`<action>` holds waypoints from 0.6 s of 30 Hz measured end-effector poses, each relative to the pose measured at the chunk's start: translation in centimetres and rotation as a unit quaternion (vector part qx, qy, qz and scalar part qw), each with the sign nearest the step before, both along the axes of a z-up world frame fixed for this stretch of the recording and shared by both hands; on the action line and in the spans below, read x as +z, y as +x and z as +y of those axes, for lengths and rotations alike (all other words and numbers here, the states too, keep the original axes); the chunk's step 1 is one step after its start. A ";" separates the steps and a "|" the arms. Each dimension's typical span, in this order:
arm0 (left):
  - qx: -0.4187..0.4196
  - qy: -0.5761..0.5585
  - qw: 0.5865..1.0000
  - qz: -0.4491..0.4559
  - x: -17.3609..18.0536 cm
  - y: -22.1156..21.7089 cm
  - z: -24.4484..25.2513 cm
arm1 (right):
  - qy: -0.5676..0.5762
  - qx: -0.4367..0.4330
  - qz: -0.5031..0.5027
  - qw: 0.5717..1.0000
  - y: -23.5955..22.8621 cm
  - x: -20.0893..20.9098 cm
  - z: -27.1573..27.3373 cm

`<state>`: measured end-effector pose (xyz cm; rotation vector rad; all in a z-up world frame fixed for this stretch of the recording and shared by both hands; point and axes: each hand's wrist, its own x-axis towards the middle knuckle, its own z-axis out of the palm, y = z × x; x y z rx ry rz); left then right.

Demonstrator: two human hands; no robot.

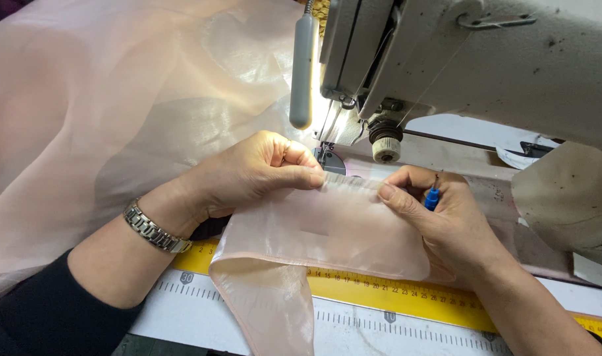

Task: Gathering and pleating a strip of sheer fabric by hand and measuring it at a sewing workstation.

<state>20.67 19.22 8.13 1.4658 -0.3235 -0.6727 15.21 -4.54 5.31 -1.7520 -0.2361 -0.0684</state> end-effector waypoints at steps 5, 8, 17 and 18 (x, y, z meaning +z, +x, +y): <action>-0.003 0.005 1.000 -0.008 0.4 -0.2 -0.2 | 0.001 -0.012 -0.013 1.000 -0.2 0.5 -0.2; -0.004 0.009 1.000 -0.008 0.3 0.0 -0.2 | 0.000 -0.017 -0.011 1.000 -0.5 0.6 -0.1; 0.004 0.076 0.997 -0.026 1.2 -0.4 -0.2 | 0.012 -0.015 0.082 0.996 -0.8 0.5 -0.6; 0.006 0.072 0.997 -0.018 1.2 -0.5 -0.2 | 0.022 -0.015 0.079 0.997 -0.8 0.4 -0.6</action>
